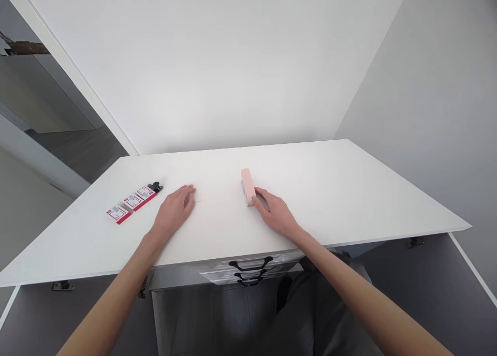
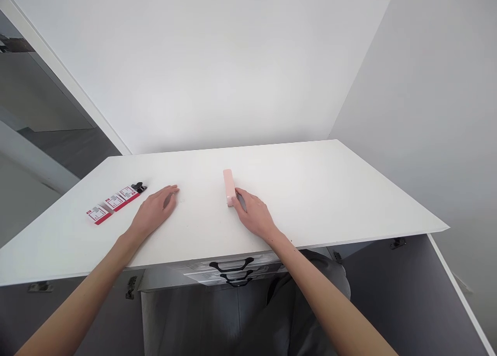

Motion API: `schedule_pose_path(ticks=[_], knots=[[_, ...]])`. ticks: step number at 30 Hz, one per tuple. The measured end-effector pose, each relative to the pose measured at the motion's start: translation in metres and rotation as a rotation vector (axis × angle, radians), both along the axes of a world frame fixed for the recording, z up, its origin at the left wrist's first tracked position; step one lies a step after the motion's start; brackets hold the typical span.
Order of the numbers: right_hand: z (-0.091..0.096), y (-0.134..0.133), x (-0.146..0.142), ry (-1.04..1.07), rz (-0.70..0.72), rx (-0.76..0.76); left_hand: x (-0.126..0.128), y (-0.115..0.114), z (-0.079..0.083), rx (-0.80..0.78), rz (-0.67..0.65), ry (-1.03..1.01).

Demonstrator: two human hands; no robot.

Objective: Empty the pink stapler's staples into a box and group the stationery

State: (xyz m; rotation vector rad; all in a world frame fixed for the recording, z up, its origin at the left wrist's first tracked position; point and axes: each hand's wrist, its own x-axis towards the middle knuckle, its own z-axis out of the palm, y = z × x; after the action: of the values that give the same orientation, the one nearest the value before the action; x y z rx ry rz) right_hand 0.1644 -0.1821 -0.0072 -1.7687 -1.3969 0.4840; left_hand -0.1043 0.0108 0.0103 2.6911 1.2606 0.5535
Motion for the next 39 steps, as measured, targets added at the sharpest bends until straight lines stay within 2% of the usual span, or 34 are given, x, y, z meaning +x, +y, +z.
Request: schedule_pose_path(ticks=[13, 25, 39], knots=[[-0.001, 0.002, 0.000, 0.015, -0.014, -0.009, -0.001, 0.002, -0.002, 0.021, -0.007, 0.004], [0.003, 0.018, -0.014, 0.063, -0.210, -0.090, 0.000, -0.001, -0.003, 0.057, -0.009, 0.004], [0.000, 0.015, -0.010, 0.126, -0.149, 0.021, -0.002, 0.000, -0.003, 0.067, -0.023, 0.000]])
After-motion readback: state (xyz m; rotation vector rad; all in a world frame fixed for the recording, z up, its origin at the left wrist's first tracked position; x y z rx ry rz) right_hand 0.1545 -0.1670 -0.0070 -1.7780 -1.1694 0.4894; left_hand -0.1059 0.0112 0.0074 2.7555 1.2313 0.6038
